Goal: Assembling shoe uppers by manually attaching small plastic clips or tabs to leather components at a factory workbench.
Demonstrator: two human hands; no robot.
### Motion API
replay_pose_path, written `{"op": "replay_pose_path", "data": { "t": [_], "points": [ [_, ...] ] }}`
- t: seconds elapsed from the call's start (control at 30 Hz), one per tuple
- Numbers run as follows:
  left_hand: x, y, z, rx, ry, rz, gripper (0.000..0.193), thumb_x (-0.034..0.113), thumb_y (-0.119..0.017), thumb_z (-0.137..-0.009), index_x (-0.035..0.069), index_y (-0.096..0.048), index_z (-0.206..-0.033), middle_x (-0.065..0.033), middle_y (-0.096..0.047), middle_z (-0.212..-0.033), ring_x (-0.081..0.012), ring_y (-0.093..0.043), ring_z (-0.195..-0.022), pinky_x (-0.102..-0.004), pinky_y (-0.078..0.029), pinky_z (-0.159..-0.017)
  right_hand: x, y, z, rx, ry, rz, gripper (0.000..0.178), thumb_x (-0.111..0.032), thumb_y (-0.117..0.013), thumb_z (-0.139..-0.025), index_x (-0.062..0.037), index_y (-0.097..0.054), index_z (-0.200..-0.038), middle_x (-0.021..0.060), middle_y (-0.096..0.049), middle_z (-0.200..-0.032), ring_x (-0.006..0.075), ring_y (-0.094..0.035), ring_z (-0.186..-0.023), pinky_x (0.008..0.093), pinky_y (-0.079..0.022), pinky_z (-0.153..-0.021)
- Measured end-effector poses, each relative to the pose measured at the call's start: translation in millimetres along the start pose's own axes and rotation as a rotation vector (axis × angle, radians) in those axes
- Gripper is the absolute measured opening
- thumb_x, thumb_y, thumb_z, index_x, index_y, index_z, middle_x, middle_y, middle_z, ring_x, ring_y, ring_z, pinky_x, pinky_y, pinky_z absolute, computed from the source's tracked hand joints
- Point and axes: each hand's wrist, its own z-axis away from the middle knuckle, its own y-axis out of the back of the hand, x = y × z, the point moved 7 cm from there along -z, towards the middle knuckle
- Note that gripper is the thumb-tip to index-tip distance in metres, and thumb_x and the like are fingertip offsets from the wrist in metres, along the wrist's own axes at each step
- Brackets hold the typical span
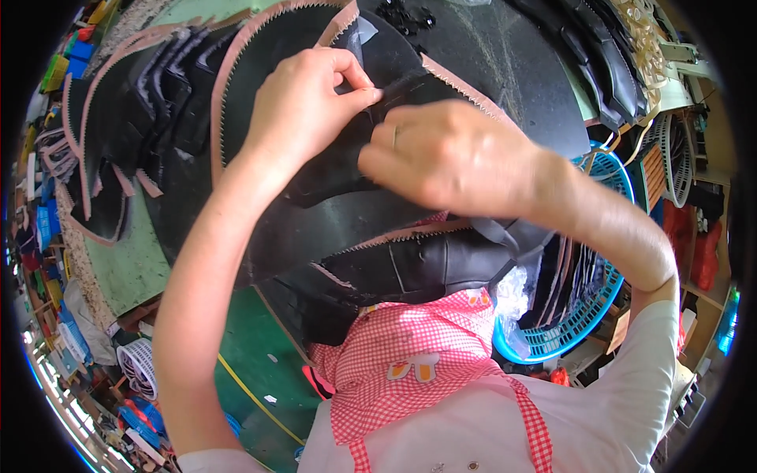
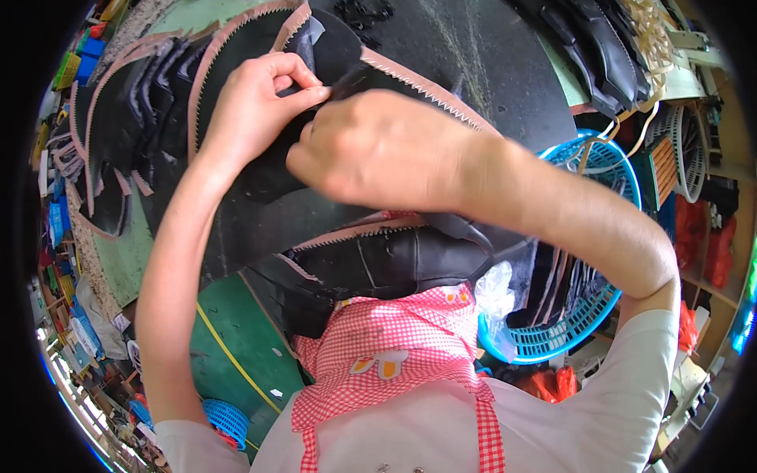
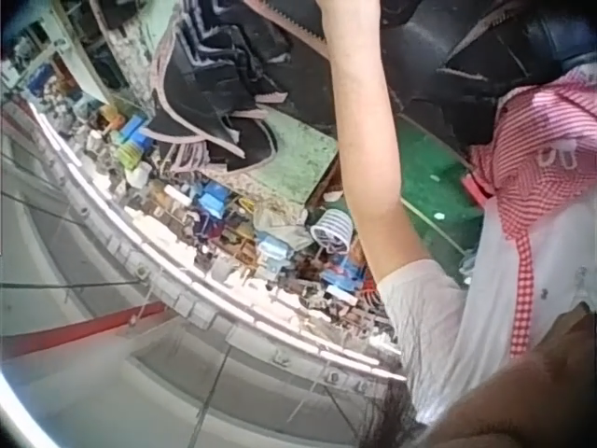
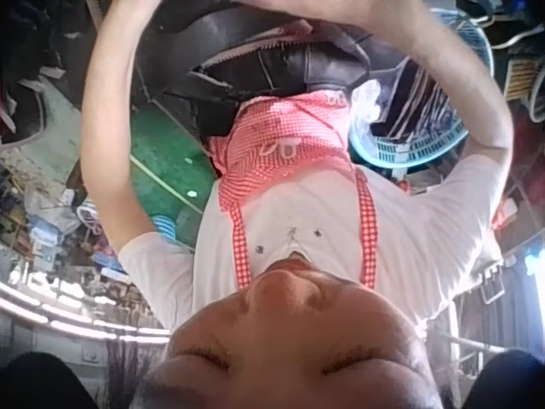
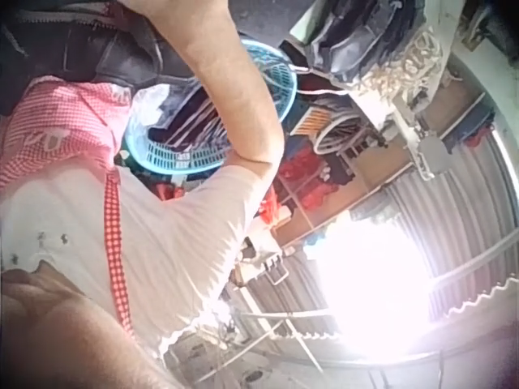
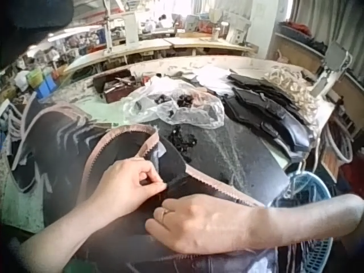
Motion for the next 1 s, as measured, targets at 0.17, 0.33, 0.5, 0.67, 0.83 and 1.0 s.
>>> {"op": "replay_pose_path", "data": {
  "t": [0.17,0.33,0.5,0.67,0.83,1.0],
  "points": [
    [20,-6,15,-0.067,0.03,-0.003,0.016,0.011,-0.081,-0.084,-0.001,-0.071,-0.086,-0.0059,-0.072,-0.08,-0.0114,-0.067,-0.079,-0.0302,-0.055,-0.083,-28,-2,17,0.066,-0.001,-0.105,0.018,-0.013,-0.068,-0.076,-0.005,-0.053,-0.079,0.008,-0.057,-0.074,0.0239,-0.068,-0.077,0.0356,-0.058,-0.068],
    [24,-5,15,-0.062,0.067,-0.097,0.02,0.021,-0.081,-0.086,0.004,-0.071,-0.088,-0.0063,-0.074,-0.092,-0.021,-0.071,-0.085,-0.033,-0.056,-0.082,-13,5,28,0.114,-0.152,-0.28,0.022,-0.016,-0.071,-0.086,-0.0034,-0.053,-0.083,0.0115,-0.057,-0.074,0.0312,-0.066,-0.076,0.0411,-0.055,-0.067],
    [31,-1,22,0.002,0.024,-0.119,0.019,0.02,-0.081,-0.086,0.005,-0.071,-0.087,-0.0059,-0.071,-0.088,-0.0189,-0.067,-0.077,-0.0316,-0.052,-0.074,27,19,52,0.171,-0.696,-0.608,0.016,-0.018,-0.071,-0.096,-0.0038,-0.066,-0.1,0.0128,-0.067,-0.08,0.0276,-0.069,-0.072,0.0376,-0.054,-0.066],
    [32,-2,24,0.033,-0.006,-0.073,0.018,0.019,-0.081,-0.086,0.004,-0.07,-0.085,-0.0032,-0.061,-0.079,-0.0138,-0.053,-0.066,-0.0311,-0.044,-0.064,31,35,96,0.227,-0.819,-0.038,0.04,-0.035,-0.078,-0.091,-0.002,-0.065,-0.109,0.0128,-0.066,-0.095,0.0305,-0.067,-0.088,0.039,-0.054,-0.08],
    [34,2,27,0.059,-0.02,-0.076,0.019,0.017,-0.081,-0.086,0.003,-0.069,-0.083,-0.0019,-0.059,-0.078,-0.0118,-0.047,-0.064,-0.0305,-0.04,-0.061,27,24,99,0.09,-0.874,-0.005,0.051,-0.041,-0.083,-0.085,-0.0009,-0.061,-0.109,0.0165,-0.064,-0.1,0.0371,-0.065,-0.098,0.0449,-0.052,-0.087],
    [38,19,51,-0.083,0.119,-0.197,0.016,0.021,-0.08,-0.084,0.009,-0.071,-0.078,-0.0098,-0.07,-0.076,-0.0292,-0.071,-0.068,-0.0413,-0.054,-0.062,15,10,93,0.135,-0.816,-0.265,0.048,-0.038,-0.081,-0.087,-0.0032,-0.055,-0.109,0.019,-0.065,-0.091,0.0419,-0.068,-0.089,0.0467,-0.054,-0.077]
  ]
}}
